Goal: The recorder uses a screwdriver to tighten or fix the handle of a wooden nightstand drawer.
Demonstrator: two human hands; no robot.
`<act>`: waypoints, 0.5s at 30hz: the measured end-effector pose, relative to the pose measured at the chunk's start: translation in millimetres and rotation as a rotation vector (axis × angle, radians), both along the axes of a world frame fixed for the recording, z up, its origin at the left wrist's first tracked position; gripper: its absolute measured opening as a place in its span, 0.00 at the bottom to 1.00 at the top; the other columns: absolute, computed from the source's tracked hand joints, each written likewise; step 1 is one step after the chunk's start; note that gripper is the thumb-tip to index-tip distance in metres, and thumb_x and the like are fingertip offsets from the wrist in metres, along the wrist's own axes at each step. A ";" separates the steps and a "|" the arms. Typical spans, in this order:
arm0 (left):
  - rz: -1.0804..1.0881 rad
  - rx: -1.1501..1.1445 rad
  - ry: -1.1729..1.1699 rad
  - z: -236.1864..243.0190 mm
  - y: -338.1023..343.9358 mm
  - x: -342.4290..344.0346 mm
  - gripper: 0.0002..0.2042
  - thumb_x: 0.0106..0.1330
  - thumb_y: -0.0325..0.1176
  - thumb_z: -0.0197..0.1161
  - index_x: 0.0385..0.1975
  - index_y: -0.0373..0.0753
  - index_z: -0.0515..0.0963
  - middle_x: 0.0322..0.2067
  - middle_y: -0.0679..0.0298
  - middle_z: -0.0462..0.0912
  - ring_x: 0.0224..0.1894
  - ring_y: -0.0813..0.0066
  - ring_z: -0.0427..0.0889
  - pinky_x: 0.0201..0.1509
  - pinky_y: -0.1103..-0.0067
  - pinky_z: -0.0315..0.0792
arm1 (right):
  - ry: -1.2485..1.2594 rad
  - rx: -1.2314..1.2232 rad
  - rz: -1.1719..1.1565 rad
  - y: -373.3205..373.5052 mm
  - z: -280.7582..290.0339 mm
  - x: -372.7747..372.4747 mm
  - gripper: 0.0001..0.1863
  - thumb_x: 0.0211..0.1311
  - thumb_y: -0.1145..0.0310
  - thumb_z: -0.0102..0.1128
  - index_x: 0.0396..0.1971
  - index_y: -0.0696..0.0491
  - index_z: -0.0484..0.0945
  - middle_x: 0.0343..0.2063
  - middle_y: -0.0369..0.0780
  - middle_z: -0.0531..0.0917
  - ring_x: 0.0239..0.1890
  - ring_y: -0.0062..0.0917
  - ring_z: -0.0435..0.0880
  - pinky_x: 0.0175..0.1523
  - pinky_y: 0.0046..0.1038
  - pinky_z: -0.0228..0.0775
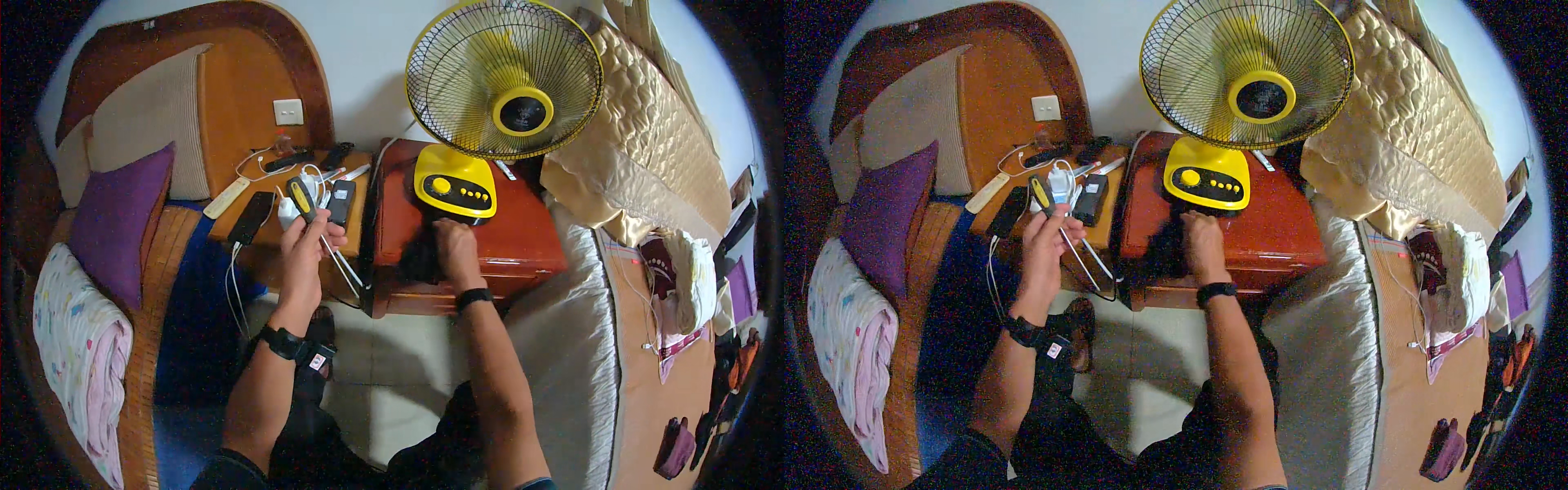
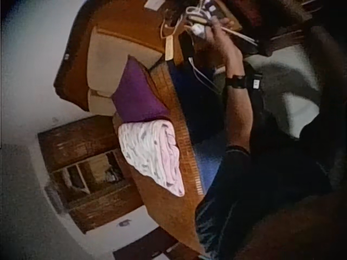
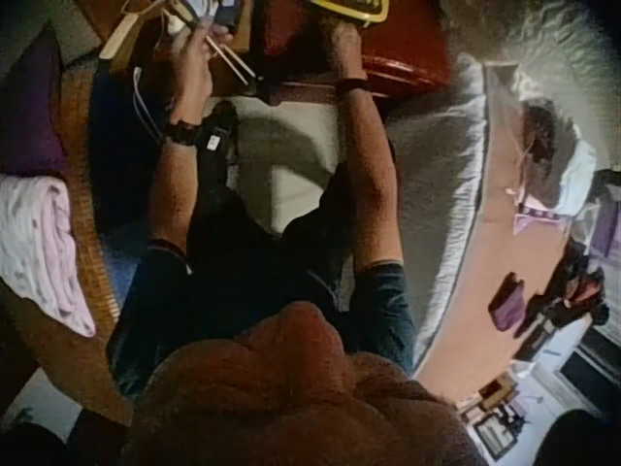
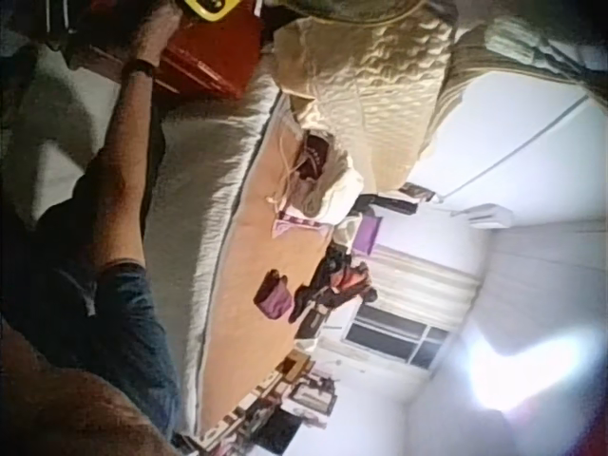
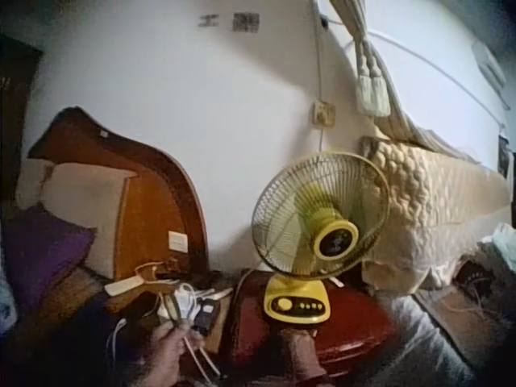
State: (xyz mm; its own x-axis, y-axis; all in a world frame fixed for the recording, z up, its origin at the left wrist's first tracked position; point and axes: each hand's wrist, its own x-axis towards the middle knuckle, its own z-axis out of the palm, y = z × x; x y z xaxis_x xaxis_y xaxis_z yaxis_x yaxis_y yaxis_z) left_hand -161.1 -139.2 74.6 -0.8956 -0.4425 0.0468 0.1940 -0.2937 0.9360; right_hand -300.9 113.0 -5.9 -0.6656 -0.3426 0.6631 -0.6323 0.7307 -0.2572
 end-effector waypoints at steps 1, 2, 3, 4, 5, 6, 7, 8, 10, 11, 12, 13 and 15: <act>0.010 -0.004 -0.006 -0.4 -2.1 1.1 0.13 0.69 0.43 0.60 0.40 0.39 0.77 0.30 0.64 0.82 0.31 0.74 0.82 0.39 0.79 0.74 | -0.048 -0.047 0.004 3.1 1.7 -1.2 0.11 0.56 0.78 0.53 0.35 0.58 0.84 0.38 0.49 0.85 0.40 0.45 0.82 0.48 0.41 0.76; 0.020 -0.007 -0.013 -0.8 -4.4 2.1 0.13 0.70 0.44 0.60 0.37 0.39 0.77 0.29 0.65 0.82 0.30 0.75 0.82 0.38 0.79 0.74 | -0.096 -0.093 0.007 5.7 1.9 -0.2 0.11 0.56 0.77 0.54 0.36 0.58 0.84 0.38 0.49 0.85 0.40 0.44 0.82 0.48 0.41 0.76; 0.025 -0.010 -0.017 -0.8 -5.7 2.8 0.13 0.70 0.44 0.60 0.37 0.39 0.76 0.29 0.65 0.82 0.30 0.75 0.82 0.37 0.80 0.74 | -0.051 -0.087 -0.022 12.1 0.2 1.5 0.11 0.56 0.77 0.54 0.36 0.58 0.84 0.38 0.49 0.85 0.40 0.44 0.82 0.47 0.41 0.76; 0.030 -0.011 -0.019 -1.1 -6.7 3.5 0.12 0.70 0.43 0.59 0.37 0.40 0.76 0.29 0.65 0.82 0.30 0.75 0.82 0.37 0.80 0.74 | -0.005 -0.080 -0.050 18.7 -3.1 4.3 0.11 0.56 0.77 0.55 0.36 0.58 0.84 0.38 0.49 0.85 0.39 0.44 0.82 0.47 0.41 0.76; 0.036 -0.012 -0.021 -0.2 -8.2 3.9 0.12 0.70 0.43 0.59 0.37 0.40 0.76 0.28 0.65 0.82 0.30 0.75 0.82 0.37 0.80 0.73 | 0.041 -0.073 -0.078 22.9 -6.5 5.5 0.11 0.56 0.76 0.55 0.35 0.58 0.85 0.37 0.49 0.85 0.39 0.44 0.82 0.46 0.41 0.76; 0.039 0.000 -0.032 -2.9 -8.2 4.2 0.12 0.70 0.43 0.59 0.37 0.40 0.76 0.28 0.65 0.82 0.30 0.75 0.82 0.37 0.80 0.73 | 0.010 -0.059 -0.107 25.6 -6.8 11.3 0.11 0.56 0.76 0.55 0.36 0.57 0.85 0.38 0.49 0.85 0.40 0.44 0.82 0.46 0.41 0.76; 0.042 0.013 -0.043 -5.2 -8.3 4.5 0.12 0.70 0.43 0.59 0.38 0.40 0.76 0.28 0.65 0.82 0.30 0.75 0.82 0.37 0.80 0.73 | -0.020 -0.045 -0.135 28.9 -6.5 16.5 0.11 0.56 0.76 0.55 0.36 0.57 0.84 0.38 0.49 0.85 0.40 0.44 0.82 0.47 0.40 0.75; 0.044 0.025 -0.054 -7.5 -8.2 4.6 0.12 0.70 0.43 0.59 0.38 0.40 0.76 0.28 0.65 0.82 0.30 0.75 0.82 0.37 0.80 0.73 | -0.050 -0.030 -0.164 30.3 -5.6 18.8 0.11 0.56 0.76 0.55 0.37 0.57 0.84 0.39 0.49 0.85 0.41 0.44 0.82 0.47 0.40 0.75; 0.033 0.002 -0.042 -5.8 -8.8 5.1 0.12 0.70 0.43 0.59 0.38 0.40 0.77 0.27 0.65 0.82 0.30 0.75 0.82 0.37 0.80 0.73 | -0.027 0.005 -0.155 20.4 -2.5 18.0 0.12 0.57 0.76 0.53 0.37 0.57 0.84 0.39 0.47 0.85 0.41 0.44 0.81 0.48 0.38 0.74; 0.027 -0.009 -0.035 -5.0 -8.6 4.8 0.12 0.70 0.43 0.59 0.38 0.39 0.77 0.27 0.65 0.82 0.30 0.75 0.82 0.37 0.80 0.73 | -0.019 0.016 -0.140 13.3 -1.6 16.6 0.12 0.57 0.76 0.53 0.38 0.57 0.84 0.39 0.47 0.85 0.41 0.44 0.80 0.49 0.38 0.74; 0.027 -0.010 -0.021 -3.1 -8.8 4.8 0.12 0.70 0.43 0.59 0.38 0.39 0.77 0.27 0.65 0.82 0.30 0.76 0.82 0.37 0.80 0.74 | -0.012 0.024 -0.123 3.0 0.8 14.8 0.12 0.56 0.76 0.52 0.38 0.57 0.84 0.39 0.46 0.85 0.41 0.44 0.80 0.49 0.38 0.74; 0.016 -0.008 -0.015 -4.4 -4.5 3.2 0.12 0.70 0.43 0.59 0.38 0.39 0.77 0.27 0.65 0.82 0.30 0.76 0.82 0.37 0.80 0.74 | 0.010 0.040 -0.093 -4.1 1.3 12.0 0.13 0.56 0.76 0.52 0.37 0.57 0.83 0.37 0.46 0.85 0.40 0.43 0.80 0.48 0.38 0.74; 0.004 -0.011 -0.003 -8.0 0.3 -2.1 0.12 0.70 0.43 0.59 0.38 0.39 0.77 0.27 0.65 0.82 0.29 0.76 0.82 0.36 0.80 0.74 | 0.079 0.032 -0.003 -19.9 3.2 2.2 0.13 0.55 0.76 0.50 0.36 0.57 0.83 0.36 0.45 0.84 0.39 0.43 0.79 0.47 0.38 0.74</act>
